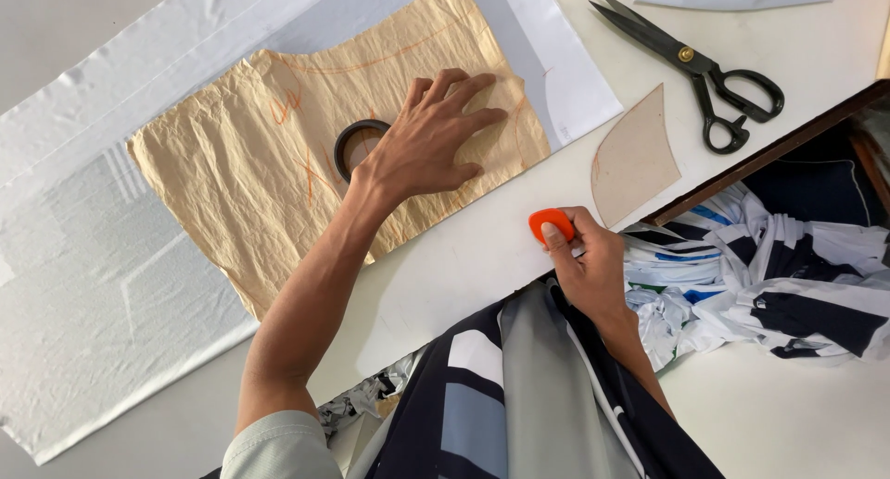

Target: The person traces a pattern onto white fabric using a red marker and a paper template, then cuts the fabric along the marked lines with scissors. They repeat the process with a larger pattern piece, cutting through multiple layers of fabric.

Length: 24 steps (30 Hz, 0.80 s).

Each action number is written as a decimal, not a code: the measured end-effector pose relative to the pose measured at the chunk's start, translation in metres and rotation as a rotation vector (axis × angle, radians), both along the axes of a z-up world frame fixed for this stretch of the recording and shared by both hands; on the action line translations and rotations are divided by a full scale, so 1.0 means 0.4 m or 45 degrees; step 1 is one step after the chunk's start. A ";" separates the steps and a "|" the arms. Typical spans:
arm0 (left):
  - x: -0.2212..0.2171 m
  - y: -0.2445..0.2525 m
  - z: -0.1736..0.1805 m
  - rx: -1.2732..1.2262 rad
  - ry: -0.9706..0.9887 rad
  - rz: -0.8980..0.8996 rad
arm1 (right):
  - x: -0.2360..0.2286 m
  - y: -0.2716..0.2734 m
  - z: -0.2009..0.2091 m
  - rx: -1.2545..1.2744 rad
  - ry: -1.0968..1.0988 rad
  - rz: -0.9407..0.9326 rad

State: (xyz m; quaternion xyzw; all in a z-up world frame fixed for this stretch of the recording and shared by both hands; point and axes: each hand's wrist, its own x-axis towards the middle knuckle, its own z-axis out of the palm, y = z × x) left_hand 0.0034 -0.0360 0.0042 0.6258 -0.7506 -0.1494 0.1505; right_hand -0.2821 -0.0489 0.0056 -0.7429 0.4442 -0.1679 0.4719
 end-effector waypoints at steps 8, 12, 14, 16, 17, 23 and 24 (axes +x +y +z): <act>0.000 -0.004 0.015 0.000 -0.013 -0.017 | 0.009 0.012 0.005 -0.154 0.107 0.085; -0.001 -0.013 0.024 0.046 -0.016 -0.035 | 0.006 0.008 -0.003 -0.180 0.144 0.097; -0.001 -0.021 0.019 0.049 -0.031 -0.045 | 0.008 0.008 0.004 -0.168 0.126 0.095; -0.002 -0.026 0.015 0.055 -0.046 -0.054 | 0.011 0.010 0.008 -0.153 0.109 0.095; -0.002 -0.028 0.015 0.055 -0.049 -0.061 | 0.013 0.012 0.010 -0.144 0.119 0.077; 0.002 -0.033 0.015 0.063 -0.059 -0.091 | 0.036 0.008 -0.030 -0.439 0.127 0.169; 0.003 -0.031 0.015 0.087 -0.062 -0.090 | 0.045 0.007 -0.036 -0.533 0.115 0.213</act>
